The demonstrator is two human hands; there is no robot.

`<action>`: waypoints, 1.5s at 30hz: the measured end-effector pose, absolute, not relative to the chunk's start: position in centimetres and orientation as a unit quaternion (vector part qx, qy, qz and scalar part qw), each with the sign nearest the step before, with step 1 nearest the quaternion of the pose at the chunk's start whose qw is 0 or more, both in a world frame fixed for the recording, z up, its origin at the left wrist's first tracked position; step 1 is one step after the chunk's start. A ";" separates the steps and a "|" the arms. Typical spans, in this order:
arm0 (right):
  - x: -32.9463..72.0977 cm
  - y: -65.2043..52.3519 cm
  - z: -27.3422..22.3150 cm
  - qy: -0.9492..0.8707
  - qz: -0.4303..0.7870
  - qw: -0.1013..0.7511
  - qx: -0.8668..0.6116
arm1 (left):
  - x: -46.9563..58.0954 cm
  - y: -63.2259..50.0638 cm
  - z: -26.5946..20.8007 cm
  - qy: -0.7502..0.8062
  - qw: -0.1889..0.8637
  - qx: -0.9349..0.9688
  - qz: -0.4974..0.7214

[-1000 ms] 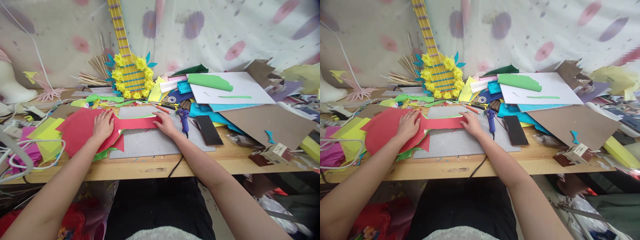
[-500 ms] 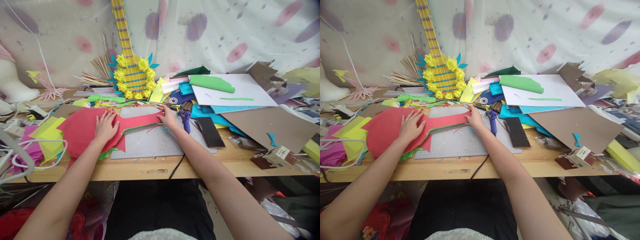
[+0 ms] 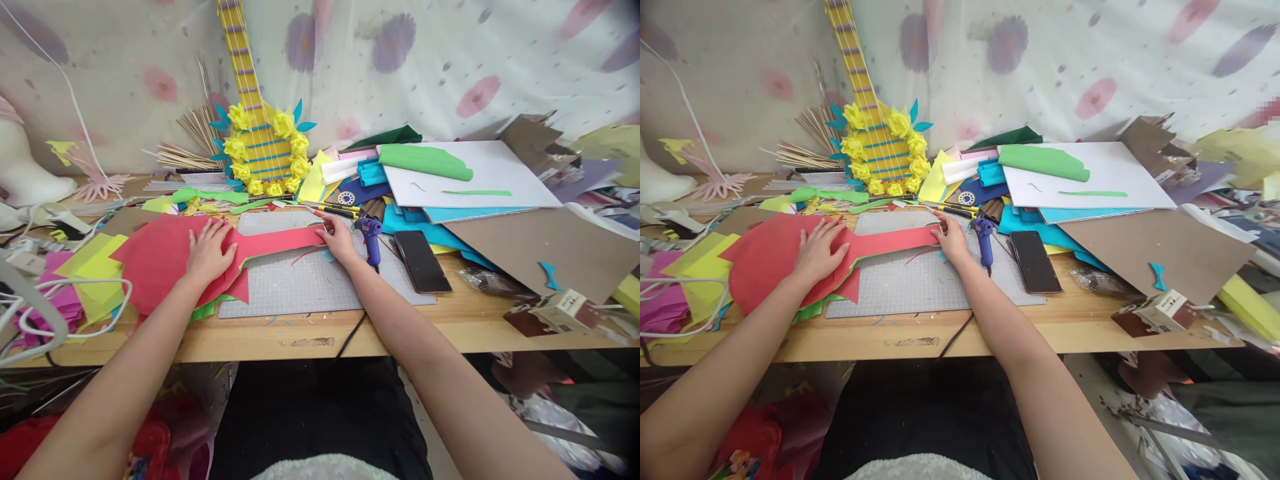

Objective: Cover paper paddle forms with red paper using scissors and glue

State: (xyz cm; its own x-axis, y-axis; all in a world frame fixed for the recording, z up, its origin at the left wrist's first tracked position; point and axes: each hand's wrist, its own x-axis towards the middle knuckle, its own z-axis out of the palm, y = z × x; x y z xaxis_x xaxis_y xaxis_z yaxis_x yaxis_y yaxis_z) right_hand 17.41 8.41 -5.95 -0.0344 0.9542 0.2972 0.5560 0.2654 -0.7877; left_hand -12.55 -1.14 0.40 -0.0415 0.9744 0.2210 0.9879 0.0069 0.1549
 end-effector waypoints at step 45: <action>17.7 8.4 -6.1 -0.687 0.251 0.432 -0.527 | -16.9 -1.8 3.5 -0.526 -0.025 -0.847 0.071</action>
